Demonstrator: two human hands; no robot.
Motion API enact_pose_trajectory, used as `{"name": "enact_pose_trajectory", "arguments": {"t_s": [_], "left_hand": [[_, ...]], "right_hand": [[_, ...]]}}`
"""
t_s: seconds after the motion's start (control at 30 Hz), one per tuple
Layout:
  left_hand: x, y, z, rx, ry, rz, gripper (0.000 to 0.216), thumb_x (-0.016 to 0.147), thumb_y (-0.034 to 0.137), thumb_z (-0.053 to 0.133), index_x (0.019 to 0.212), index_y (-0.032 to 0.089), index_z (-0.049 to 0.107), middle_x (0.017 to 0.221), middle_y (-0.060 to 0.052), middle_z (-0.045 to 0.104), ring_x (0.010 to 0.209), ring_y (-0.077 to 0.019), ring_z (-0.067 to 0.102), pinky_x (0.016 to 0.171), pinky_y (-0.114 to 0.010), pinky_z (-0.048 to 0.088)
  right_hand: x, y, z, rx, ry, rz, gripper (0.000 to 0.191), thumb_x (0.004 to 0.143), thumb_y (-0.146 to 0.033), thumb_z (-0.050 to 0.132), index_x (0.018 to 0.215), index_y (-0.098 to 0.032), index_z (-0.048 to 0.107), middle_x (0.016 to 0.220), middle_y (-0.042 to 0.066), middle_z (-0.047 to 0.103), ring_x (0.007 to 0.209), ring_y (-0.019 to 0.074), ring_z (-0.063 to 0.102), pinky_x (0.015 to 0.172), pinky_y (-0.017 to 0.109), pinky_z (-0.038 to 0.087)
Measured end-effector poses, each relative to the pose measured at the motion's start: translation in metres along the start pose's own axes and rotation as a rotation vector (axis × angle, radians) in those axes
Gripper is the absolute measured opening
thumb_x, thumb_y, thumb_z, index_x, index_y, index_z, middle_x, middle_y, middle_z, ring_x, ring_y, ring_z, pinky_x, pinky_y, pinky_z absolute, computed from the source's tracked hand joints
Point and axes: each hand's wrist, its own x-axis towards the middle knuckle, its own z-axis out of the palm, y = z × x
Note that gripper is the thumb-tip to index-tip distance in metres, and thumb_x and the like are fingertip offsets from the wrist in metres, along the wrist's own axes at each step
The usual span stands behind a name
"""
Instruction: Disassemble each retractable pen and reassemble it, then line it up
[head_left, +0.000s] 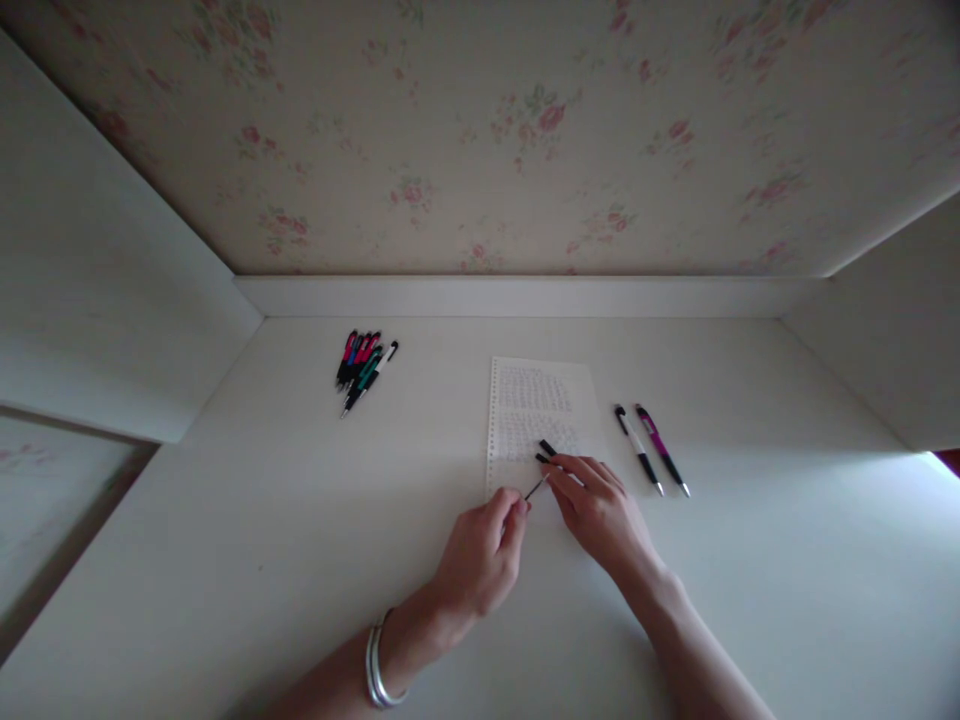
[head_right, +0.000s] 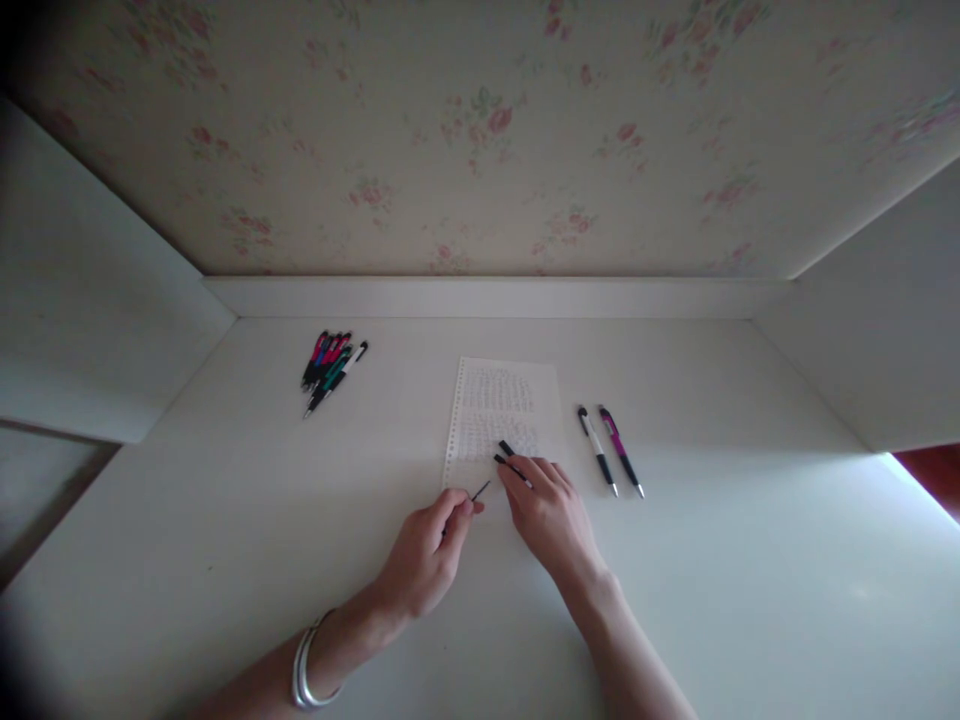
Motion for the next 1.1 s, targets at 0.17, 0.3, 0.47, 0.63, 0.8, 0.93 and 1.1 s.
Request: {"name": "enact_pose_trajectory", "arguments": {"t_s": [0.17, 0.3, 0.47, 0.63, 0.8, 0.93, 1.1], "left_hand": [[0.0, 0.0, 0.0, -0.02, 0.002, 0.003, 0.027, 0.103, 0.034, 0.034, 0.094, 0.021, 0.056, 0.086, -0.004, 0.073, 0.066, -0.0144, 0.063, 0.064, -0.024, 0.044], [0.0, 0.001, 0.0, -0.027, 0.003, 0.004, 0.026, 0.102, 0.033, 0.034, 0.095, 0.021, 0.057, 0.085, -0.004, 0.072, 0.063, -0.0142, 0.061, 0.062, -0.024, 0.042], [0.0, 0.001, -0.001, -0.044, 0.005, -0.002, 0.026, 0.102, 0.032, 0.035, 0.095, 0.02, 0.057, 0.087, -0.005, 0.073, 0.063, -0.0143, 0.061, 0.06, -0.025, 0.041], [0.0, 0.0, 0.0, -0.059, 0.018, -0.016, 0.024, 0.102, 0.032, 0.036, 0.097, 0.02, 0.056, 0.091, -0.006, 0.074, 0.073, -0.0159, 0.065, 0.067, -0.025, 0.044], [0.001, -0.001, 0.001, -0.069, 0.019, -0.034, 0.024, 0.102, 0.034, 0.036, 0.097, 0.021, 0.056, 0.09, -0.005, 0.073, 0.071, -0.0155, 0.064, 0.068, -0.025, 0.044], [0.001, 0.0, -0.001, -0.09, 0.026, -0.038, 0.025, 0.102, 0.034, 0.035, 0.096, 0.021, 0.055, 0.09, -0.004, 0.073, 0.072, -0.0157, 0.064, 0.068, -0.025, 0.043], [0.001, 0.002, -0.002, -0.152, 0.044, -0.058, 0.024, 0.102, 0.035, 0.036, 0.096, 0.021, 0.055, 0.087, -0.003, 0.07, 0.076, -0.0172, 0.064, 0.07, -0.027, 0.043]], "right_hand": [[0.001, 0.003, 0.0, -0.015, 0.002, -0.004, 0.023, 0.094, -0.012, 0.053, 0.105, -0.021, 0.072, 0.105, 0.008, 0.072, 0.093, 0.0222, 0.064, 0.082, 0.035, 0.052], [-0.001, 0.005, 0.002, -0.009, 0.014, 0.003, 0.024, 0.094, -0.013, 0.054, 0.106, -0.021, 0.072, 0.106, 0.008, 0.072, 0.093, 0.0224, 0.064, 0.081, 0.036, 0.053], [-0.003, 0.006, 0.004, -0.005, 0.018, -0.004, 0.024, 0.094, -0.014, 0.054, 0.107, -0.023, 0.073, 0.105, 0.007, 0.073, 0.09, 0.0216, 0.065, 0.081, 0.036, 0.052], [-0.002, 0.004, 0.002, 0.006, 0.017, 0.007, 0.023, 0.095, -0.015, 0.054, 0.104, -0.023, 0.073, 0.105, 0.007, 0.073, 0.091, 0.0212, 0.065, 0.081, 0.035, 0.052], [-0.002, 0.003, 0.003, 0.02, 0.052, 0.029, 0.018, 0.094, -0.018, 0.058, 0.102, -0.021, 0.074, 0.102, 0.006, 0.074, 0.087, 0.0204, 0.065, 0.079, 0.034, 0.053], [-0.002, 0.001, 0.001, 0.073, 0.104, 0.059, 0.016, 0.093, -0.021, 0.06, 0.101, -0.021, 0.074, 0.1, 0.007, 0.074, 0.085, 0.0207, 0.066, 0.079, 0.036, 0.054], [-0.002, -0.014, -0.012, 0.376, 0.238, 0.281, 0.013, 0.093, -0.024, 0.06, 0.097, -0.023, 0.073, 0.095, 0.006, 0.075, 0.084, 0.0199, 0.07, 0.075, 0.033, 0.059]]}}
